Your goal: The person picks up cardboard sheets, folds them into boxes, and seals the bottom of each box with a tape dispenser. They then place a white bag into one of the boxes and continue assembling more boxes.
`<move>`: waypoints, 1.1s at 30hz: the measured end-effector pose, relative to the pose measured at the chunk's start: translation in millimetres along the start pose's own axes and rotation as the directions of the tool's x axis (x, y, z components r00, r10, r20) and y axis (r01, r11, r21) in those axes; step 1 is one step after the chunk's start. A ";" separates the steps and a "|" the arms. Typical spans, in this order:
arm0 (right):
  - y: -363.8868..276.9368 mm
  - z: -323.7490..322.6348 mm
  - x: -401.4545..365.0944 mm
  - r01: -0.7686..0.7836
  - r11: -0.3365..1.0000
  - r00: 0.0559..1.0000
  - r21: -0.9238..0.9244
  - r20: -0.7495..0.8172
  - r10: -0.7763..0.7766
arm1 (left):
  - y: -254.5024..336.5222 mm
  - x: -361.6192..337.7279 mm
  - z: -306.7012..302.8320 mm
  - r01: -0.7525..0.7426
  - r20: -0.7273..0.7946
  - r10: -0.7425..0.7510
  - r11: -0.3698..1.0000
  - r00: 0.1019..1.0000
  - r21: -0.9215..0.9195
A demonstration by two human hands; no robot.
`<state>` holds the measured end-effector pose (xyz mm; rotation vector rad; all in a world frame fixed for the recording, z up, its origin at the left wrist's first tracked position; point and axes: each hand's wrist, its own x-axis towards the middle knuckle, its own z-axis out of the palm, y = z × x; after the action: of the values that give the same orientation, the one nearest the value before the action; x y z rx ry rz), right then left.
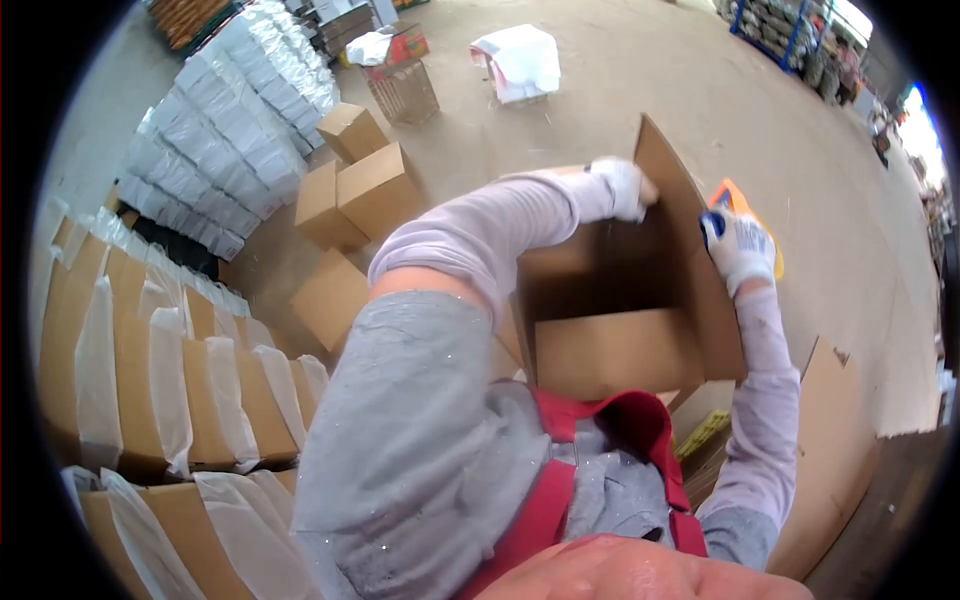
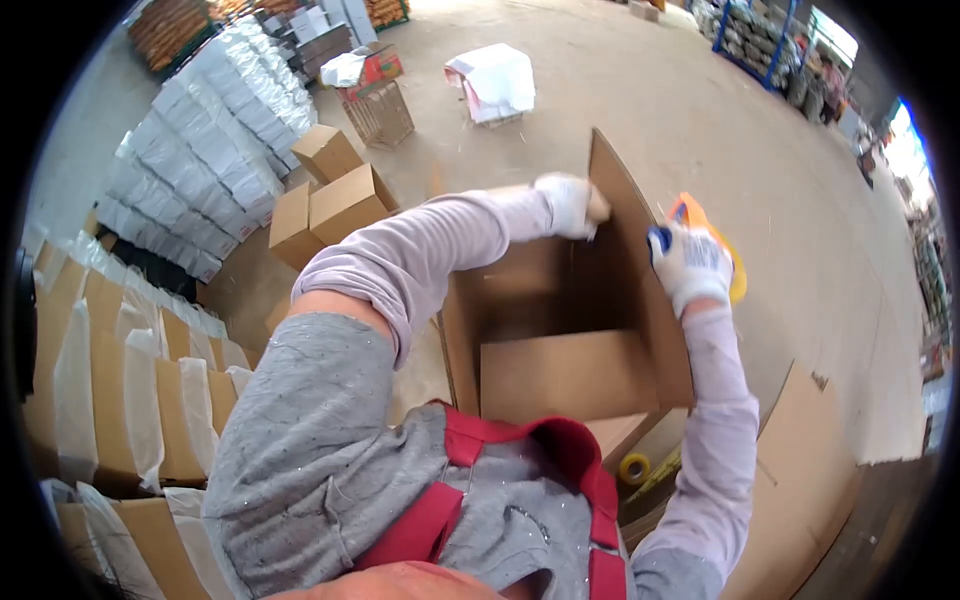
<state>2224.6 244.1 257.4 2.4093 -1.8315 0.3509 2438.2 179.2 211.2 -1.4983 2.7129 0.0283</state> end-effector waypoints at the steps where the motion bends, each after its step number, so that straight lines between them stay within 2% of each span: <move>1: -8.4 -5.1 1.4 0.024 1.000 0.999 -0.017 0.036 -0.024 | 14.4 -8.5 42.1 -0.014 0.149 -0.004 0.993 0.989 0.115; 2: -15.2 -10.2 1.3 0.040 0.998 0.997 -0.038 0.061 -0.037 | 25.7 -10.2 74.3 -0.056 0.281 -0.014 0.970 0.960 0.236; 4: -37.6 -9.1 -5.5 0.062 0.993 0.998 -0.096 0.021 -0.060 | 7.2 -17.7 64.3 -0.316 0.379 0.297 0.949 0.877 -0.012; 5: -48.2 -8.8 -15.0 0.052 0.997 0.998 -0.064 -0.024 -0.053 | 14.7 -35.1 18.3 -0.305 0.418 0.279 0.952 0.864 -0.004; 6: -57.8 -9.0 -20.7 0.042 0.999 0.996 -0.034 -0.076 -0.045 | -18.3 -50.1 12.2 -0.569 0.167 0.580 0.814 0.797 -0.117; 7: -70.8 -2.4 -28.0 0.075 0.995 0.987 -0.063 -0.135 -0.083 | 19.9 -53.1 -44.2 -0.103 0.668 0.010 0.990 0.744 0.100; 8: -80.4 13.3 -36.8 0.115 0.989 0.974 -0.097 -0.184 -0.131 | 6.8 -76.1 -66.4 0.049 0.553 -0.085 0.996 0.829 0.080; 9: -88.9 46.3 -45.0 0.172 0.983 0.962 -0.060 -0.204 -0.180 | -4.7 -108.4 -91.0 0.194 0.278 -0.172 0.980 0.945 -0.054; 10: -95.7 74.6 -53.9 0.233 0.972 0.946 -0.021 -0.225 -0.232 | -54.7 -118.4 -79.8 0.183 0.004 -0.183 0.981 0.983 -0.067; 11: -94.2 82.6 -57.7 0.222 0.975 0.952 -0.018 -0.211 -0.221 | -99.3 -131.5 -50.6 0.383 -0.345 -0.317 0.912 0.883 0.144; 12: -90.8 87.3 -53.4 0.236 0.971 0.955 -0.045 -0.174 -0.241 | -128.5 -132.6 -31.2 0.616 -0.681 -0.317 0.747 0.660 0.249; 13: -88.5 90.8 -48.9 0.270 0.960 0.952 -0.072 -0.130 -0.277 | -135.0 -121.9 -26.8 0.627 -0.678 -0.337 0.743 0.653 0.235; 14: -84.1 88.9 -43.8 0.259 0.966 0.950 0.017 -0.186 -0.252 | -137.9 -109.7 -18.9 0.533 -0.561 -0.444 0.846 0.699 -0.006; 15: -79.1 92.8 -37.7 0.258 0.966 0.950 0.021 -0.187 -0.250 | -139.5 -96.7 -11.1 0.430 -0.422 -0.507 0.862 0.752 -0.270; 16: -74.4 96.7 -34.6 0.260 0.965 0.950 0.022 -0.185 -0.251 | -137.0 -83.0 -11.6 0.359 -0.402 -0.538 0.823 0.741 -0.441; 17: -67.3 97.6 -31.8 0.255 0.964 0.941 0.079 -0.247 -0.229 | -127.4 -68.6 -14.8 0.273 -0.390 -0.571 0.754 0.723 -0.597; 18: -64.8 83.9 -30.8 0.206 0.978 0.965 0.046 -0.174 -0.195 | -112.4 -57.7 -12.6 0.295 -0.362 -0.561 0.763 0.745 -0.575; 19: -60.1 81.9 -28.5 0.195 0.980 0.965 0.040 -0.189 -0.184 | -96.1 -48.0 -4.5 0.320 -0.323 -0.551 0.770 0.769 -0.553; 21: -59.9 83.2 -33.5 0.169 0.985 0.966 0.045 -0.204 -0.156 | -87.7 -28.0 51.1 0.489 -0.210 -0.551 0.825 0.808 -0.284; 22: -56.9 84.3 -35.5 0.190 0.978 0.954 0.086 -0.249 -0.164 | -60.9 -36.5 44.7 0.573 -0.021 -0.583 0.804 0.812 -0.159; 23: -51.3 77.1 -37.8 0.210 0.953 0.960 0.219 -0.233 -0.158 | -54.1 -37.5 50.4 0.589 -0.059 -0.599 0.798 0.798 -0.132; 24: -48.2 63.5 -38.1 0.226 0.912 0.963 0.341 -0.217 -0.157 | -51.9 -37.7 53.3 0.604 -0.103 -0.613 0.789 0.783 -0.111; 25: -45.5 53.4 -37.6 0.287 0.734 0.947 0.616 -0.299 -0.120 | -51.5 -37.3 54.8 0.605 -0.100 -0.617 0.786 0.781 -0.130; 26: -44.5 41.7 -39.3 0.338 0.468 0.934 0.817 -0.353 -0.057 | -50.3 -38.4 56.3 0.605 -0.143 -0.613 0.790 0.777 -0.098; 27: -59.8 12.4 -49.2 0.074 -0.107 0.995 0.992 -0.066 0.075 | -48.6 -40.3 57.4 0.607 -0.184 -0.607 0.792 0.773 -0.064; 28: -60.4 -12.7 -54.9 0.097 0.003 0.995 0.995 -0.097 0.025 | -44.5 -42.8 56.4 0.608 -0.174 -0.612 0.790 0.772 -0.082; 30: -61.6 -14.6 -73.5 0.114 -0.025 0.993 0.993 -0.115 -0.032 | -36.9 -41.3 53.1 0.658 -0.203 -0.640 0.753 0.741 0.029; 31: -63.0 3.2 -81.2 0.178 -0.101 0.982 0.979 -0.184 -0.051 | -41.9 -39.3 54.7 0.638 -0.122 -0.637 0.769 0.761 -0.033; 32: -69.6 13.5 -94.2 0.048 -0.198 0.998 0.979 -0.056 -0.034 | -46.2 -40.4 56.8 0.621 -0.038 -0.626 0.778 0.779 -0.098; 33: -68.0 43.9 -98.7 -0.003 -0.181 1.000 0.984 -0.001 -0.018 | -43.7 -42.4 54.1 0.616 -0.035 -0.627 0.773 0.778 -0.153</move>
<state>2270.4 345.9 195.6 2.9360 -1.5668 2.8458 2499.2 193.8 159.3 -2.4130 2.1482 0.1280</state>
